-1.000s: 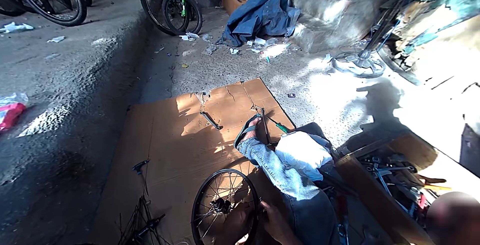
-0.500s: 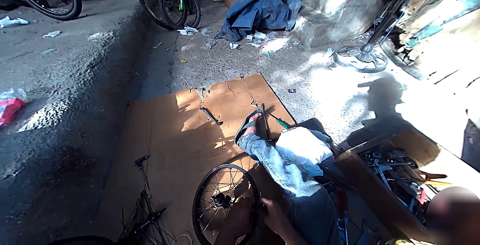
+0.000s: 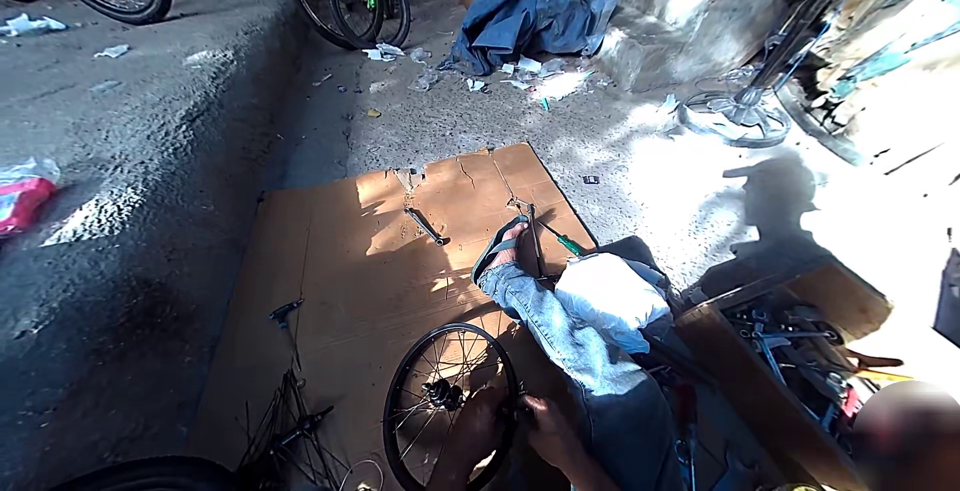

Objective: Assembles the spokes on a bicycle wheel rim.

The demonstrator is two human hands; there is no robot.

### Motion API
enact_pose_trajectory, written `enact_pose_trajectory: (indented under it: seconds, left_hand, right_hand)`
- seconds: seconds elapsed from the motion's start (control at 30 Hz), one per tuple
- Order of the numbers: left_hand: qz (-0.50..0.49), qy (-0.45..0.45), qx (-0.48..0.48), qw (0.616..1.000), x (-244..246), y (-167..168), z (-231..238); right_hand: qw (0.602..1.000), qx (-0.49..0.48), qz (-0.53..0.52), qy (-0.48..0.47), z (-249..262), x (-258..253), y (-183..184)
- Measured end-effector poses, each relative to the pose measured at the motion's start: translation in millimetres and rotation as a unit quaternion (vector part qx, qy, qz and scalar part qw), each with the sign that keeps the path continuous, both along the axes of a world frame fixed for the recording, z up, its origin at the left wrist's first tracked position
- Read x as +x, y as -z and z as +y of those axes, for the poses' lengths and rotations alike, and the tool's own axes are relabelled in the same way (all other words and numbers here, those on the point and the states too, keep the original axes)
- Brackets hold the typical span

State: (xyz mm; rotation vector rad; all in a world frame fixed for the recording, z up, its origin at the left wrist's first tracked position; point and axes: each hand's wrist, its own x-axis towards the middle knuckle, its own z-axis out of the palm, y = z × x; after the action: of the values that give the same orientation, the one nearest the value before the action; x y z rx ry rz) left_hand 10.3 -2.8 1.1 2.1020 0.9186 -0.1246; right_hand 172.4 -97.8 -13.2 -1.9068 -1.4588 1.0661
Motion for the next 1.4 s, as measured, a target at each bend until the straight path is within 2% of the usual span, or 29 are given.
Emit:
enact_pose_trajectory:
  seconds: [0.1, 0.2, 0.27, 0.33, 0.4, 0.47, 0.57, 0.6, 0.67, 0.73, 0.77, 0.83, 0.97, 1.03, 1.13, 1.27, 1.4]
  left_hand:
    - [-0.022, 0.024, 0.011, 0.999, -3, -2, 4]
    - [0.046, 0.084, 0.017, 0.995, 0, -13, 4]
    - [0.063, 0.078, 0.000, 0.995, 3, -12, 1]
    - [0.024, 0.034, -0.026, 0.999, 2, -6, -1]
    - [-0.002, 0.016, -0.034, 0.999, 0, -4, 1]
    - [-0.012, 0.048, -0.024, 0.998, -2, -9, 5]
    - [0.049, 0.076, 0.024, 0.996, -6, -11, 6]
    - [0.068, 0.041, 0.050, 0.996, -7, -13, 2]
    - [0.101, -0.117, 0.099, 0.983, -7, -20, -16]
    - [0.140, -0.303, 0.133, 0.933, -4, -23, -37]
    - [0.164, -0.365, 0.120, 0.909, -3, -23, -44]
    - [0.185, -0.434, 0.051, 0.880, -5, -21, -55]
    - [0.074, -0.560, -0.009, 0.825, -10, -20, -64]
    - [0.072, -0.583, -0.043, 0.808, -8, -19, -65]
    - [0.047, -0.579, -0.069, 0.811, -12, -5, -62]
    - [0.071, -0.499, -0.097, 0.858, -17, 3, -56]
    - [0.019, -0.452, -0.139, 0.881, -19, -5, -52]
  right_hand:
    - [0.999, -0.006, 0.032, 0.026, 2, 3, 3]
    - [0.990, -0.027, 0.060, 0.123, 8, 7, 4]
    - [0.973, -0.064, 0.126, 0.183, 12, 11, 4]
    - [0.943, -0.080, 0.232, 0.226, 14, 12, 6]
    - [0.926, -0.078, 0.286, 0.236, 14, 10, 7]
    - [0.935, -0.065, 0.272, 0.220, 15, 10, 4]
    - [0.942, -0.045, 0.254, 0.215, 15, 9, 7]
    - [0.943, -0.036, 0.250, 0.217, 16, 8, 8]
    - [0.943, -0.017, 0.245, 0.224, 18, 10, 7]
    - [0.942, 0.005, 0.245, 0.230, 20, 10, 10]
    - [0.942, 0.008, 0.243, 0.232, 22, 11, 11]
    - [0.937, 0.002, 0.253, 0.241, 25, 11, 11]
    - [0.923, -0.018, 0.284, 0.260, 27, 12, 16]
    - [0.920, -0.022, 0.284, 0.268, 27, 13, 19]
    - [0.923, -0.019, 0.274, 0.268, 27, 14, 20]
    - [0.916, -0.016, 0.296, 0.271, 26, 13, 13]
    - [0.908, -0.002, 0.321, 0.269, 28, 12, 13]
